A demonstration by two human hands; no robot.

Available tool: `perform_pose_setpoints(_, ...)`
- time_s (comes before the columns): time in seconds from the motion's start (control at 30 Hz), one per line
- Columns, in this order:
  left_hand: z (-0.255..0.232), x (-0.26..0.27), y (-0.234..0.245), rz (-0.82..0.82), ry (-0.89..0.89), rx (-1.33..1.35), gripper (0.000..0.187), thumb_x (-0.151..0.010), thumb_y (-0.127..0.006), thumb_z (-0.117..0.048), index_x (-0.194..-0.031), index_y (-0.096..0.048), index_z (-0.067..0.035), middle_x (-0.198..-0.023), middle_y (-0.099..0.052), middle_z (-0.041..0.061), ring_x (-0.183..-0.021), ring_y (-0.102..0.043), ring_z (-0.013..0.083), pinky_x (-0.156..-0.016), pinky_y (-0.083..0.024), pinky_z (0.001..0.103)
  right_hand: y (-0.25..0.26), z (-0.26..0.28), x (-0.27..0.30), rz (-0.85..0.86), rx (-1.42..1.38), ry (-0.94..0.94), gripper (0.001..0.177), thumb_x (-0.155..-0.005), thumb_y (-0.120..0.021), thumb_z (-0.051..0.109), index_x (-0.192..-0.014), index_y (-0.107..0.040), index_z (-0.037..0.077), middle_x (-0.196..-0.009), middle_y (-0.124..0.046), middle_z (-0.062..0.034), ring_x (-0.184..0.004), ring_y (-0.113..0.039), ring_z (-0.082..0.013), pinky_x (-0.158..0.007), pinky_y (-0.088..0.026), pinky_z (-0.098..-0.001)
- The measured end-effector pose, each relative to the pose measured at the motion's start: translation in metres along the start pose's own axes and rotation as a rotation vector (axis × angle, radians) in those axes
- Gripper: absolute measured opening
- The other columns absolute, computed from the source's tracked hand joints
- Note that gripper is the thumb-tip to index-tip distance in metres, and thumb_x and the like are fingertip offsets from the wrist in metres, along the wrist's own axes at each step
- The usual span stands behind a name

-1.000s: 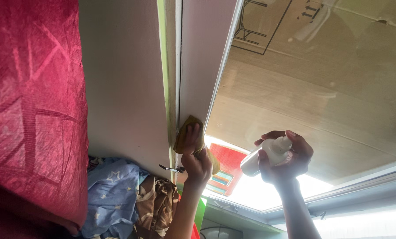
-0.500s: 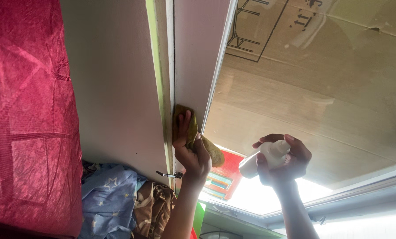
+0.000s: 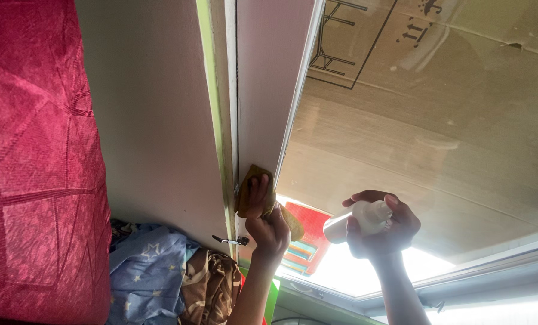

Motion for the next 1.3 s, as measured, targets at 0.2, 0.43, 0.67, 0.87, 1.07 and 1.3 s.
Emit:
perform_pose_setpoints(0.2,-0.037,-0.045,-0.002,-0.044,-0.054,0.028,0.042,-0.099,-0.045,0.002,-0.137,-0.058,0.012,-0.147,-0.059,0.023,-0.15,-0.045,0.0411,-0.129,-0.029,0.05,0.009,0.0,-0.005,0.001,0.018,0.072,0.072,-0.087,-0.068,0.009,-0.148,-0.035,0.026,-0.104,-0.07,-0.0205,-0.083,-0.077,-0.0291,-0.07,-0.065,-0.0395)
perform_pose_setpoints(0.43,-0.085,-0.091,-0.019,-0.139,-0.195,0.144,0.019,-0.102,-0.045,0.001,-0.119,-0.041,0.01,-0.145,-0.054,0.025,-0.146,-0.046,0.0409,-0.128,-0.029,0.053,0.022,0.017,-0.015,0.016,0.052,0.075,0.073,-0.087,-0.068,0.007,-0.147,-0.033,0.028,-0.104,-0.07,-0.0212,-0.085,-0.077,-0.0298,-0.071,-0.065,-0.0399)
perform_pose_setpoints(0.67,-0.056,-0.055,-0.018,0.005,-0.119,-0.021,0.034,-0.101,-0.052,-0.002,-0.131,-0.063,0.011,-0.139,-0.065,0.024,-0.145,-0.05,0.04,-0.126,-0.035,0.048,0.019,0.032,-0.032,-0.012,-0.017,0.146,0.072,-0.091,-0.069,0.008,-0.148,-0.031,0.031,-0.106,-0.069,-0.0204,-0.087,-0.078,-0.0293,-0.068,-0.067,-0.0373)
perform_pose_setpoints(0.87,-0.021,-0.021,-0.005,-0.037,-0.108,-0.043,0.026,-0.103,-0.059,-0.002,-0.126,-0.068,0.005,-0.135,-0.07,0.019,-0.141,-0.057,0.0364,-0.124,-0.041,0.046,-0.001,0.045,-0.04,0.015,-0.073,0.17,0.072,-0.091,-0.068,0.007,-0.15,-0.031,0.027,-0.105,-0.07,-0.0208,-0.086,-0.077,-0.0287,-0.07,-0.065,-0.0377)
perform_pose_setpoints(1.07,-0.026,-0.021,0.017,-0.072,-0.284,-0.147,0.02,-0.103,-0.059,-0.005,-0.121,-0.065,0.001,-0.133,-0.069,0.017,-0.134,-0.062,0.0351,-0.121,-0.043,0.047,-0.012,0.045,-0.041,0.038,-0.074,0.214,0.072,-0.089,-0.068,0.004,-0.15,-0.035,0.022,-0.105,-0.071,-0.0206,-0.085,-0.077,-0.0277,-0.07,-0.066,-0.0365)
perform_pose_setpoints(1.3,-0.029,-0.03,0.017,-0.036,-0.215,-0.142,0.028,-0.101,-0.057,-0.005,-0.127,-0.065,0.004,-0.133,-0.07,0.018,-0.135,-0.062,0.0361,-0.122,-0.042,0.048,-0.009,0.037,-0.036,0.056,-0.021,0.206,0.072,-0.086,-0.07,0.004,-0.147,-0.038,0.022,-0.103,-0.072,-0.0195,-0.086,-0.078,-0.0272,-0.069,-0.066,-0.0355)
Point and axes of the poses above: each hand's wrist, its own x-axis away from the middle knuckle, its own y-axis out of the back of the hand, z = x × y, the point moved 1 cm from there along -x, towards the middle knuckle
